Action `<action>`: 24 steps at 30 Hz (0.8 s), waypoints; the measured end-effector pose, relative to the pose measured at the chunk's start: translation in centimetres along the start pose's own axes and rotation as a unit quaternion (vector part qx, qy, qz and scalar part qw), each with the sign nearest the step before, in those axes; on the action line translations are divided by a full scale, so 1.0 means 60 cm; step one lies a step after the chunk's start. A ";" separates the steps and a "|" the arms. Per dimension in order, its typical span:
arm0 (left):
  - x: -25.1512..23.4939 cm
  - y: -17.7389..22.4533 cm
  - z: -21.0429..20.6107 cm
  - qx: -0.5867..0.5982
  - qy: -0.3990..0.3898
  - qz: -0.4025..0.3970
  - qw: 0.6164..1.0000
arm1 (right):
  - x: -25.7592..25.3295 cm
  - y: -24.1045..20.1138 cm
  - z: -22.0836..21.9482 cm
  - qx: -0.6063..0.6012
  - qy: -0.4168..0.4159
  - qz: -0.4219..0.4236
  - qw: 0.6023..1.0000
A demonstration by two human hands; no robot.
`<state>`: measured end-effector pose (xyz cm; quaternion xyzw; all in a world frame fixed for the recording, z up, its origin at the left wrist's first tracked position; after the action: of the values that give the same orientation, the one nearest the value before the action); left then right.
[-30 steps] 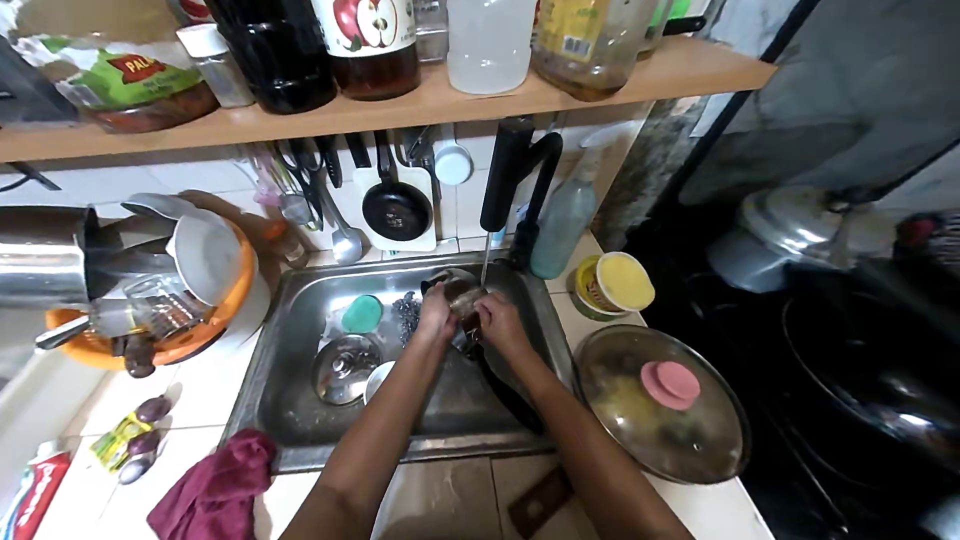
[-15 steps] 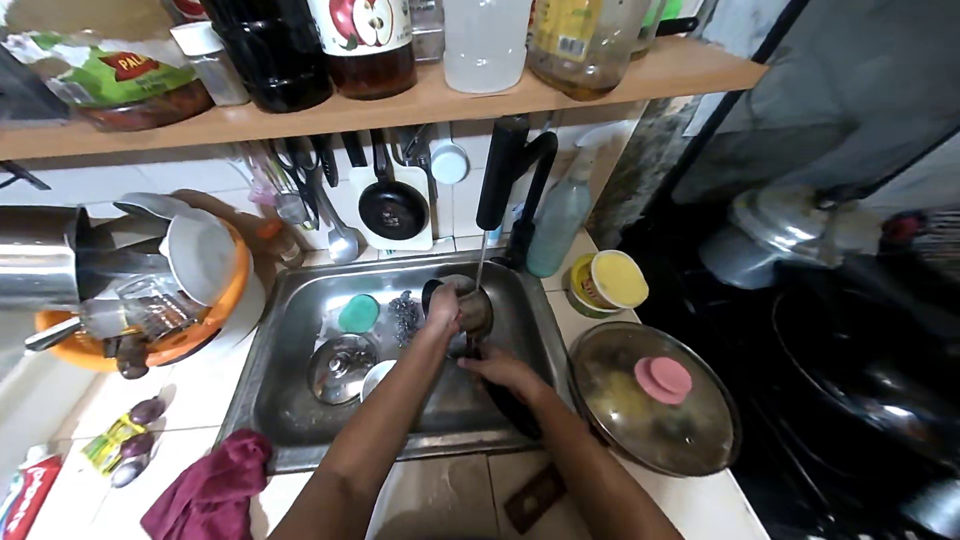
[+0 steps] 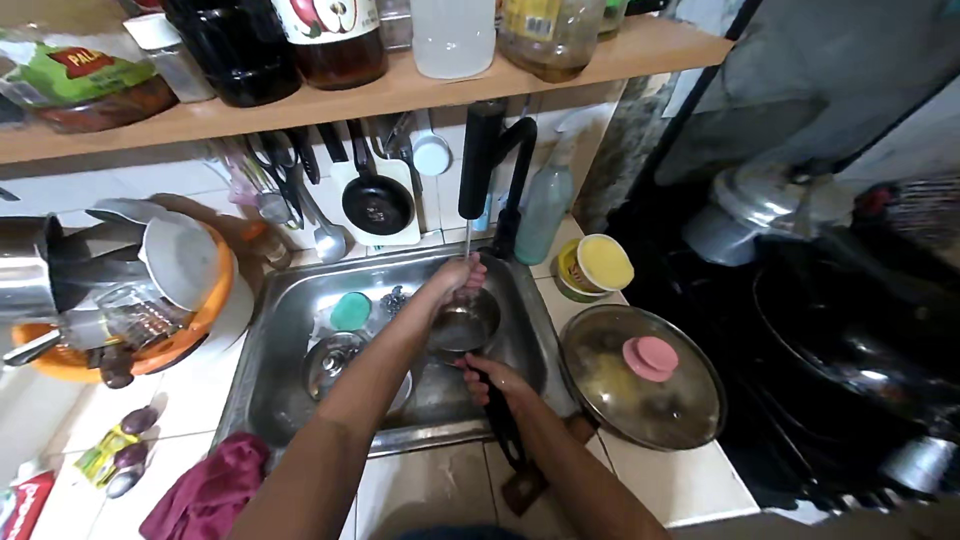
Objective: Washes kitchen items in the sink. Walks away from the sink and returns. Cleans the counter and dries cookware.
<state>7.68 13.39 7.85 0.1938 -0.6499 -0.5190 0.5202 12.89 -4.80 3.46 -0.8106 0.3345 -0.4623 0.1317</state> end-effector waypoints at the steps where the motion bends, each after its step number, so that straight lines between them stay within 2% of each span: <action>1: 0.001 -0.001 0.001 -0.006 -0.030 0.003 1.000 | 0.000 0.001 0.000 0.012 -0.014 -0.002 1.000; 4: 0.004 -0.009 0.016 -0.007 -0.066 -0.005 0.998 | 0.002 -0.003 -0.004 -0.023 0.027 0.035 0.999; 8: -0.005 -0.042 0.053 -0.063 0.015 0.016 0.998 | -0.007 -0.005 -0.010 -0.011 0.123 0.087 0.989; 11: 0.001 -0.075 0.053 -0.190 0.046 0.063 0.979 | -0.002 -0.005 -0.007 0.020 0.076 0.073 0.994; 13: 0.015 -0.085 0.024 -0.211 0.017 0.067 0.975 | 0.000 0.000 -0.008 0.034 0.033 0.050 0.998; 16: 0.043 -0.088 -0.043 -0.192 -0.071 0.016 0.979 | -0.003 0.006 -0.005 0.104 -0.009 0.034 0.994; 19: 0.090 -0.100 -0.085 -0.204 -0.174 0.009 0.963 | -0.001 -0.011 0.019 0.188 0.019 0.043 0.981; 21: 0.105 -0.117 -0.077 -0.276 -0.223 -0.011 0.935 | 0.008 -0.028 0.045 0.252 0.064 0.062 0.964; 22: 0.103 -0.125 -0.065 -0.342 -0.243 -0.024 0.908 | 0.014 -0.037 0.058 0.288 0.081 0.069 0.952; 23: 0.091 -0.134 -0.050 -0.431 -0.239 -0.055 0.868 | 0.021 -0.045 0.067 0.323 0.091 0.072 0.939; 24: 0.075 -0.137 -0.037 -0.528 -0.230 -0.093 0.812 | 0.026 -0.051 0.073 0.358 0.094 0.068 0.927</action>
<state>5.53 5.64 2.62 -0.1764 -0.3550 -0.8580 0.3266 18.39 -4.00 3.76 -0.6377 0.2124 -0.6152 0.4120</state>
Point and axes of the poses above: each hand's wrist, its own x-axis away from the middle knuckle, its own z-axis out of the back of the hand, y = z × x, the point moved 5 cm from there along -x, towards the middle knuckle, and after that the axes turned 1 degree about -y, right-handed, at the moved point
